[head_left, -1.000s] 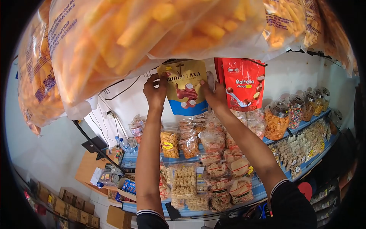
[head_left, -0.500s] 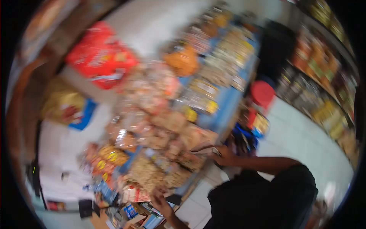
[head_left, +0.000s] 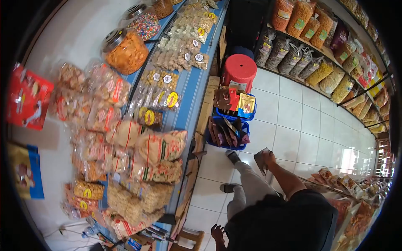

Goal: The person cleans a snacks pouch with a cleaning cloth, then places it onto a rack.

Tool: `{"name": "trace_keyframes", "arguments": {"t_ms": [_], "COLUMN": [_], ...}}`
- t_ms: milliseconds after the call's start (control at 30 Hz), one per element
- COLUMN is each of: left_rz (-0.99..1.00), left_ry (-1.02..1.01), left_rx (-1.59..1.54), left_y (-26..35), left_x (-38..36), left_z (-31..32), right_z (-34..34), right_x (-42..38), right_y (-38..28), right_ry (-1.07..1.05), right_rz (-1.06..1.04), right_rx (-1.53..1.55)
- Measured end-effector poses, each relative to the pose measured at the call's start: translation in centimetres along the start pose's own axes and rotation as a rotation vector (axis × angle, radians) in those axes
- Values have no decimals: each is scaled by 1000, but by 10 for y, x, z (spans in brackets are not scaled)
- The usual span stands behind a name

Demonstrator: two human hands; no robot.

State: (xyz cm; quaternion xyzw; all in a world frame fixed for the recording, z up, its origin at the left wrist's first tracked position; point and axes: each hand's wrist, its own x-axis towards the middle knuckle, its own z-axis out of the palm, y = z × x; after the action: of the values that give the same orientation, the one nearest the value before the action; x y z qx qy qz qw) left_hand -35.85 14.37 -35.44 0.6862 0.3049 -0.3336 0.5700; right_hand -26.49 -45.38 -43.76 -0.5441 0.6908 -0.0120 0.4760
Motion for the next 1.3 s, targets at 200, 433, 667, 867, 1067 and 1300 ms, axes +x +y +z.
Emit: {"name": "trace_keyframes", "arguments": {"t_ms": [200, 433, 667, 867, 1067, 1300], "left_rz": [-173, -389, -459, -521, -505, -524], "left_ry": [-169, -281, -521, -429, -391, -363], "left_rx": [-240, 210, 304, 341, 303, 195], "left_y": [27, 188, 239, 243, 243, 203], "left_x": [109, 161, 177, 186, 190, 176], "left_z": [39, 256, 364, 362, 357, 345], "right_z": [98, 208, 225, 232, 265, 270], "right_x": [181, 397, 497, 508, 519, 549], "right_y": [-38, -98, -134, -149, -131, -105], "right_ry": [-125, -41, 11, 28, 118, 21], "right_rz": [-91, -61, -5, -25, -2, 10], "right_rx": [305, 328, 188, 151, 124, 288]}}
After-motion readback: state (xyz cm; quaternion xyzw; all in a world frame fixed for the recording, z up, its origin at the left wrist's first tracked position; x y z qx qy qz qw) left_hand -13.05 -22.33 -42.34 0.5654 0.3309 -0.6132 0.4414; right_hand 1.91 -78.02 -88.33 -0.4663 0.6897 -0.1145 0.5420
